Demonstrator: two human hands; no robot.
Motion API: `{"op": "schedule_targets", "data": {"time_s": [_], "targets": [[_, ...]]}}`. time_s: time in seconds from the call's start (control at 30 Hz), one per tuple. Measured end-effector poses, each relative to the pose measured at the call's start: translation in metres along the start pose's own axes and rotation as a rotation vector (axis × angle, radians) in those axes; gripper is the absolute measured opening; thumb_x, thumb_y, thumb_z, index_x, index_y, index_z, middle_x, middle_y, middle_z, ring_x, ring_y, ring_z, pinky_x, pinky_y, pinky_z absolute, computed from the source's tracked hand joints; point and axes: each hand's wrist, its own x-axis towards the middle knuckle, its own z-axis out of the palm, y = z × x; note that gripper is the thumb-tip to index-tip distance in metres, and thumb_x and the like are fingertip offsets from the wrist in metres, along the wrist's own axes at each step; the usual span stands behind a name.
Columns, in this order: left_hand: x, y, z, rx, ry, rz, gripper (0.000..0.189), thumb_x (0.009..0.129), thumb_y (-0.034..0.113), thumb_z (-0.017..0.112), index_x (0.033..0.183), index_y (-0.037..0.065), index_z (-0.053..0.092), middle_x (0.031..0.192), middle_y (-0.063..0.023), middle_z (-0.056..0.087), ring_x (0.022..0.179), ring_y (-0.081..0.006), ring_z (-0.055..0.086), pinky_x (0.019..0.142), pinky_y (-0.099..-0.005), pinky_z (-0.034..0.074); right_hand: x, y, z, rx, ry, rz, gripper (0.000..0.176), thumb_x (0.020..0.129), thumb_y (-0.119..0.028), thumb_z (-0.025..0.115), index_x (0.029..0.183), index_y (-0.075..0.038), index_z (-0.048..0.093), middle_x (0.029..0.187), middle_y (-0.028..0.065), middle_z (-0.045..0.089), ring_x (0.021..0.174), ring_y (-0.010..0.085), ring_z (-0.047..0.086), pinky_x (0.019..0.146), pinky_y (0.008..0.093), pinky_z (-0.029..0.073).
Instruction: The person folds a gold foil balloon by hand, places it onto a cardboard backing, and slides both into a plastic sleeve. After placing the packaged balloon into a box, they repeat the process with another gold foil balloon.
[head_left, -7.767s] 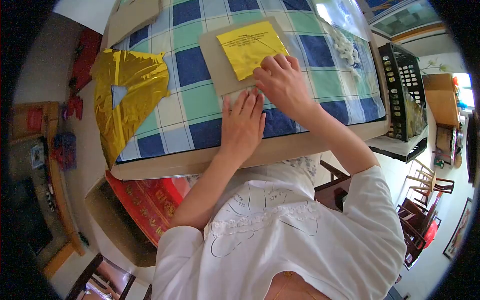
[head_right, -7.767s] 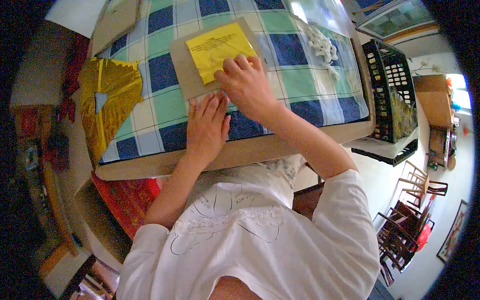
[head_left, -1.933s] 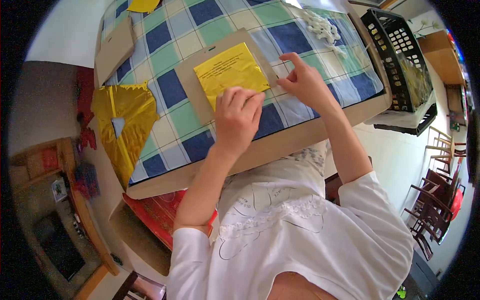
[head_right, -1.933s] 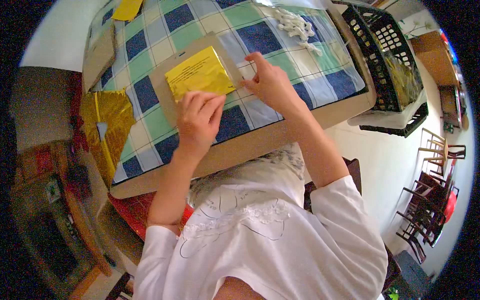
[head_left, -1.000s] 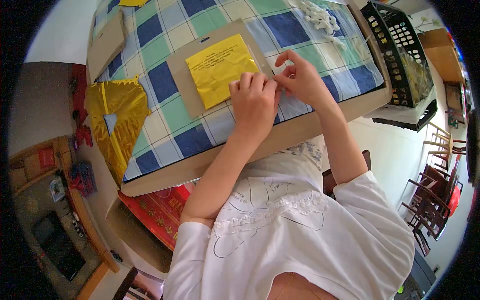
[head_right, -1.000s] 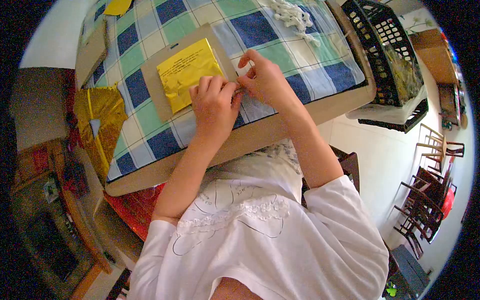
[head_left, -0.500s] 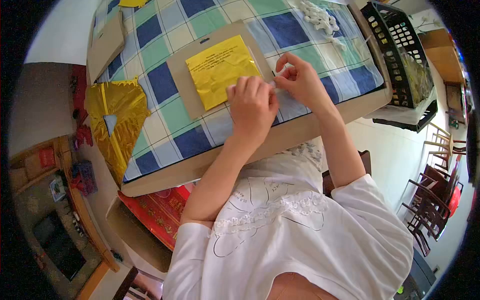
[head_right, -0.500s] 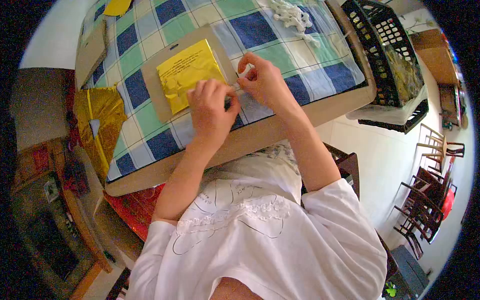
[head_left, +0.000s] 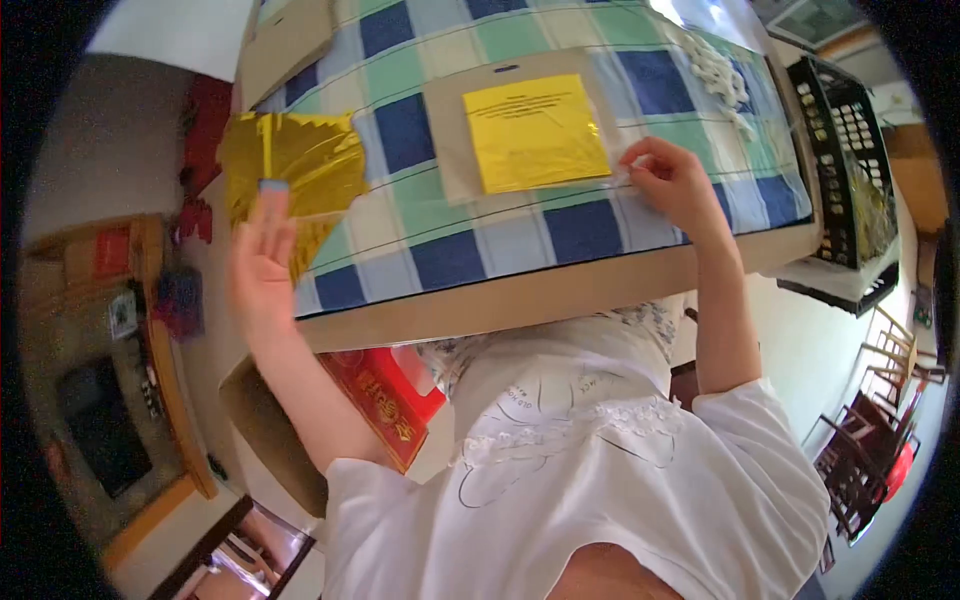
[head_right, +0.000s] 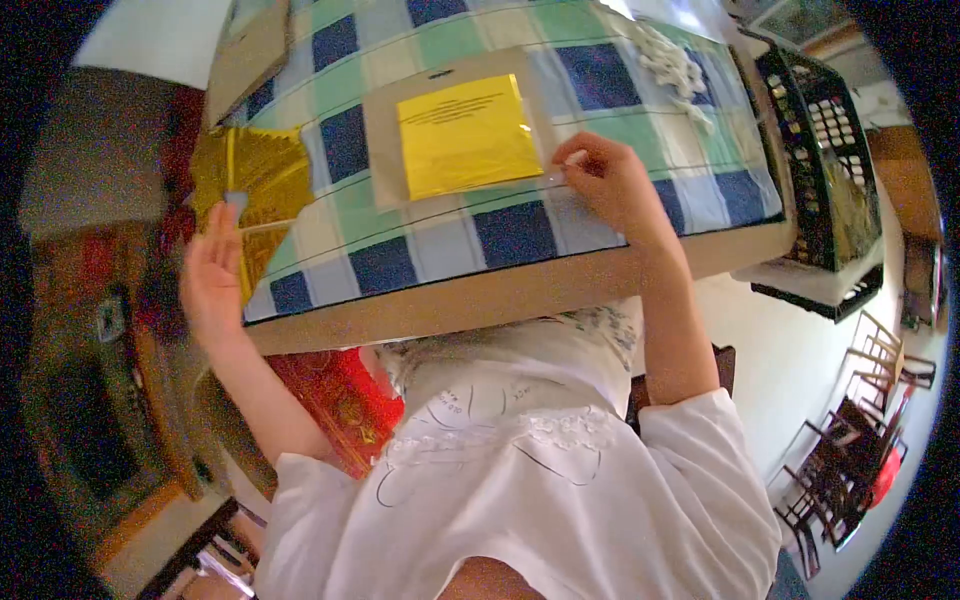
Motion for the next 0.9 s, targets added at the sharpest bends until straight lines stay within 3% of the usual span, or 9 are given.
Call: {"op": "schedule_targets", "data": {"time_s": [0.13,0.2,0.3,0.37,0.53,0.6,0.67,0.73,0.9], "targets": [[0.059,0.067,-0.104,0.265,0.404,0.205,0.019,0.095,0.018,0.055,0.101,0.001,0.059,0.112,-0.0131,0.058,0.097,-0.0216,0.057,0.083,-0.0306,0.047,0.000,-0.004,0.000,-0.037,-0.006,0.017,0.010,0.085,-0.003,0.057,0.091,-0.004,0.065,0.066,-0.0047,0.052,0.061,0.0029,0.045,0.053,0.0204,0.036],[0.111,0.098,-0.220,0.170,0.258,0.299,0.019,0.094,0.020,0.056,0.099,0.002,0.061,0.105,-0.0094,0.057,0.092,-0.0162,0.054,0.083,-0.0321,0.045,-0.001,-0.007,0.001,-0.025,0.002,0.059,0.010,0.085,-0.004,0.057,0.090,-0.003,0.065,0.067,-0.0045,0.055,0.062,0.0028,0.046,0.054,0.0202,0.037],[0.190,0.093,-0.466,-0.117,-0.423,0.274,0.021,0.095,0.021,0.054,0.107,0.005,0.060,0.106,-0.0095,0.057,0.098,-0.0170,0.054,0.091,-0.0346,0.043,-0.001,-0.007,0.002,-0.036,0.024,0.106,0.011,0.088,-0.005,0.055,0.091,-0.002,0.065,0.070,-0.0040,0.057,0.064,0.0027,0.047,0.055,0.0198,0.037],[0.140,0.028,-0.410,0.545,0.223,0.108,0.028,0.095,0.024,0.053,0.115,0.005,0.057,0.115,-0.0133,0.059,0.105,-0.0224,0.056,0.093,-0.0368,0.043,-0.002,-0.001,0.002,-0.026,0.015,0.086,0.011,0.088,-0.005,0.055,0.092,-0.002,0.065,0.069,-0.0036,0.057,0.063,0.0032,0.047,0.055,0.0201,0.038],[0.118,0.049,-0.324,1.697,0.232,-0.467,0.034,0.090,0.027,0.057,0.115,0.004,0.059,0.113,-0.0157,0.065,0.096,-0.0291,0.065,0.080,-0.0430,0.049,-0.005,-0.003,-0.005,0.142,-0.091,0.203,0.017,0.087,-0.001,0.053,0.099,-0.003,0.064,0.073,-0.0025,0.052,0.061,0.0069,0.044,0.058,0.0209,0.039],[0.102,0.065,-0.282,1.965,0.113,0.020,0.029,0.087,0.026,0.062,0.106,0.004,0.062,0.092,-0.0122,0.069,0.075,-0.0266,0.067,0.067,-0.0411,0.050,-0.014,-0.001,-0.006,0.062,-0.118,0.028,0.022,0.084,0.003,0.054,0.102,-0.004,0.063,0.081,-0.0007,0.051,0.065,0.0078,0.045,0.060,0.0210,0.040],[0.074,0.076,-0.199,1.497,0.373,0.160,0.011,0.090,0.016,0.062,0.091,0.005,0.059,0.082,-0.0059,0.062,0.072,-0.0186,0.060,0.068,-0.0310,0.048,-0.019,-0.007,-0.009,-0.071,-0.138,-0.087,0.028,0.080,0.006,0.056,0.105,-0.005,0.062,0.086,0.0011,0.050,0.069,0.0086,0.046,0.063,0.0212,0.040],[0.045,0.061,-0.129,1.426,0.352,0.521,0.008,0.089,0.012,0.062,0.091,0.004,0.060,0.084,-0.0067,0.061,0.077,-0.0185,0.059,0.073,-0.0304,0.047,-0.025,-0.022,-0.005,-0.231,-0.146,-0.135,0.034,0.076,0.009,0.058,0.106,-0.006,0.061,0.089,0.0029,0.048,0.072,0.0094,0.046,0.066,0.0215,0.041],[-0.008,-0.032,-0.001,1.350,-0.223,0.689,0.017,0.081,0.010,0.068,0.096,0.005,0.062,0.101,-0.0086,0.062,0.095,-0.0243,0.059,0.085,-0.0340,0.046,-0.026,-0.010,-0.001,-0.584,0.017,-0.457,0.022,0.072,0.003,0.067,0.092,-0.007,0.063,0.099,0.0099,0.055,0.092,0.0299,0.056,0.078,0.0363,0.048]]}}
